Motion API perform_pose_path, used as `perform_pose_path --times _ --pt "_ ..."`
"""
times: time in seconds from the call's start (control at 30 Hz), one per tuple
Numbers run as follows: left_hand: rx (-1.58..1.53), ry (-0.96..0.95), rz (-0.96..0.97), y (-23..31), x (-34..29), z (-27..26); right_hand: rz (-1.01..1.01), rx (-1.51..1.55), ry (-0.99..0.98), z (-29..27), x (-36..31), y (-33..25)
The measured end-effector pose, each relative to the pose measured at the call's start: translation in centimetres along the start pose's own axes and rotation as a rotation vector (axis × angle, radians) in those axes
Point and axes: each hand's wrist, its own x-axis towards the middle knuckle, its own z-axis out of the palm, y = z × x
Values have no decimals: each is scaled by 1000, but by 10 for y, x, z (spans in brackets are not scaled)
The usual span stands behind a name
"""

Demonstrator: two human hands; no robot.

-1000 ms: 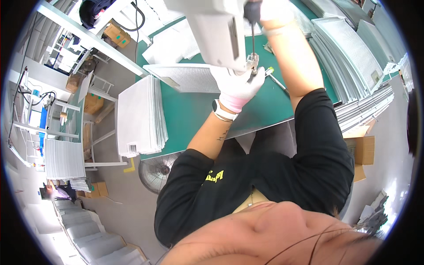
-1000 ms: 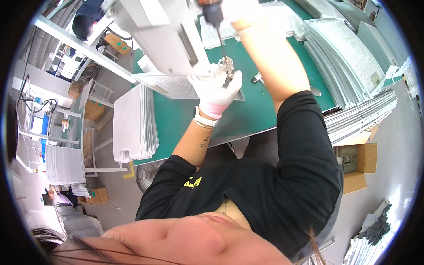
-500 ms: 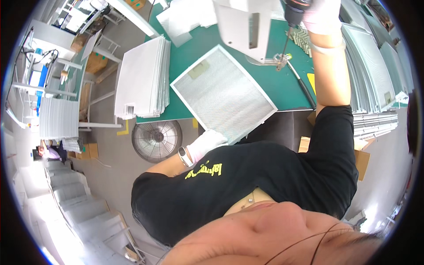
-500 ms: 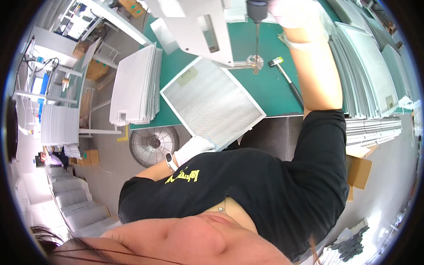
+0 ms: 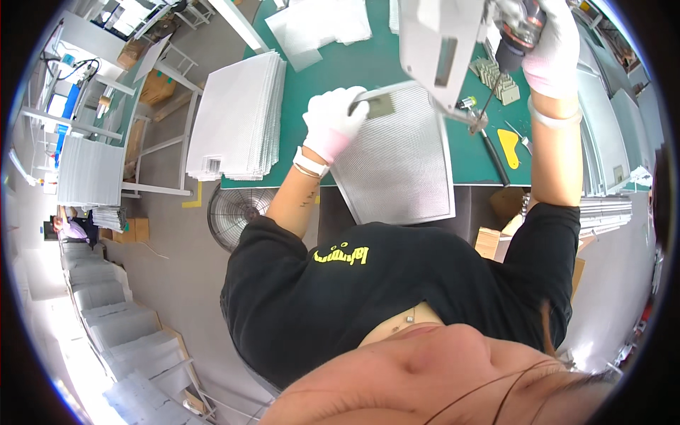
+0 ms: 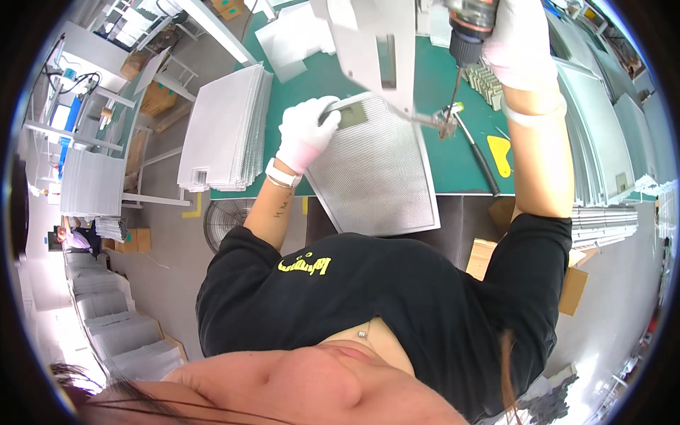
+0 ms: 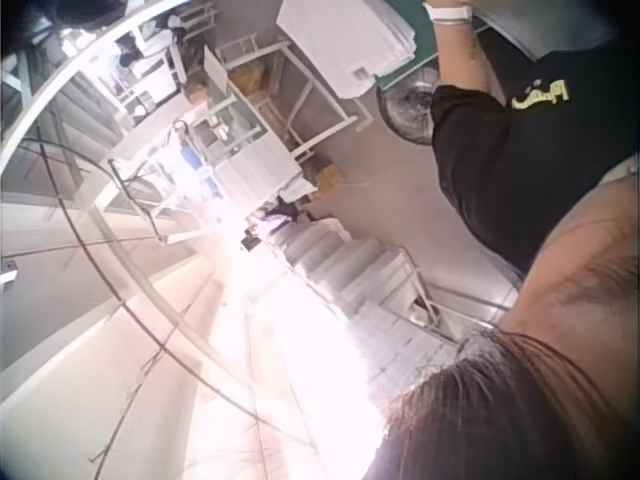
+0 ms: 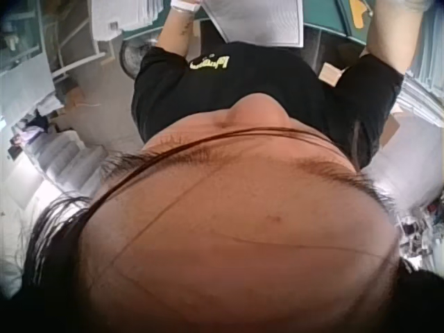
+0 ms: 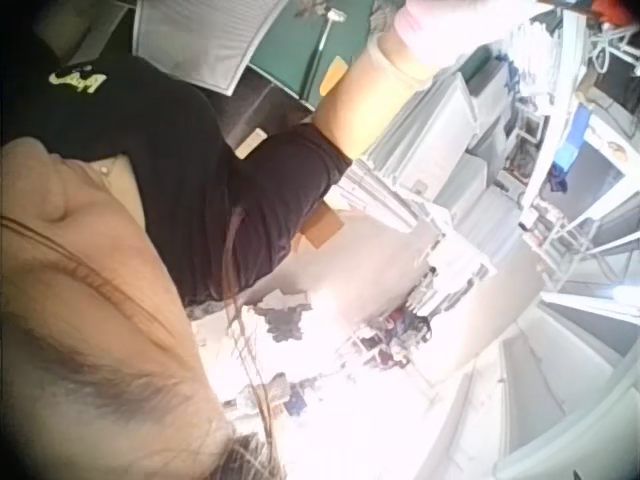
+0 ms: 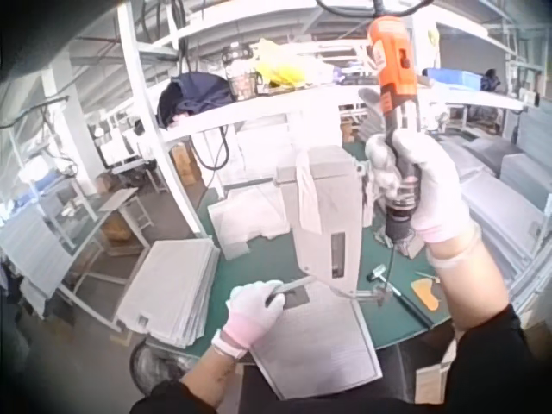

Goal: The person assembles air filters by placing a mesh sheet onto a green workbench, positioning a plastic frame over it, and securing the assembly with a power drill. The person repeats this process for multiple units, stacking the finished filters on the table.

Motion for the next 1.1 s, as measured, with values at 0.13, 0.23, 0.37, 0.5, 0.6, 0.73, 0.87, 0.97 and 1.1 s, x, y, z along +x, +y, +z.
perform_pose_path --times 0.13,0.23,0.37,0.5,0.6,0.73,0.87,0.97,1.1 --pt "45 -89 387 75 -12 -1 -65 29 22 -3 -13 -8" --pt "-48 -11 411 103 -48 7 -248 33 17 36 -34 0" --pt "-3 -82 337 110 -59 -9 -311 -10 81 46 -56 22" --pt "1 -107 328 113 -64 -16 -215 0 153 38 -67 32" --pt "20 -115 334 111 -66 -19 -210 17 149 34 -69 41" --pt "-3 -18 371 108 -64 -16 -138 54 142 33 -66 41" --pt "-13 -66 324 108 -67 -15 -45 189 -210 -19 -69 52" --pt "-73 -92 349 104 -69 -6 -28 94 200 -1 -99 70" --pt "-232 -152 416 102 -76 8 104 121 -145 -17 -108 85"
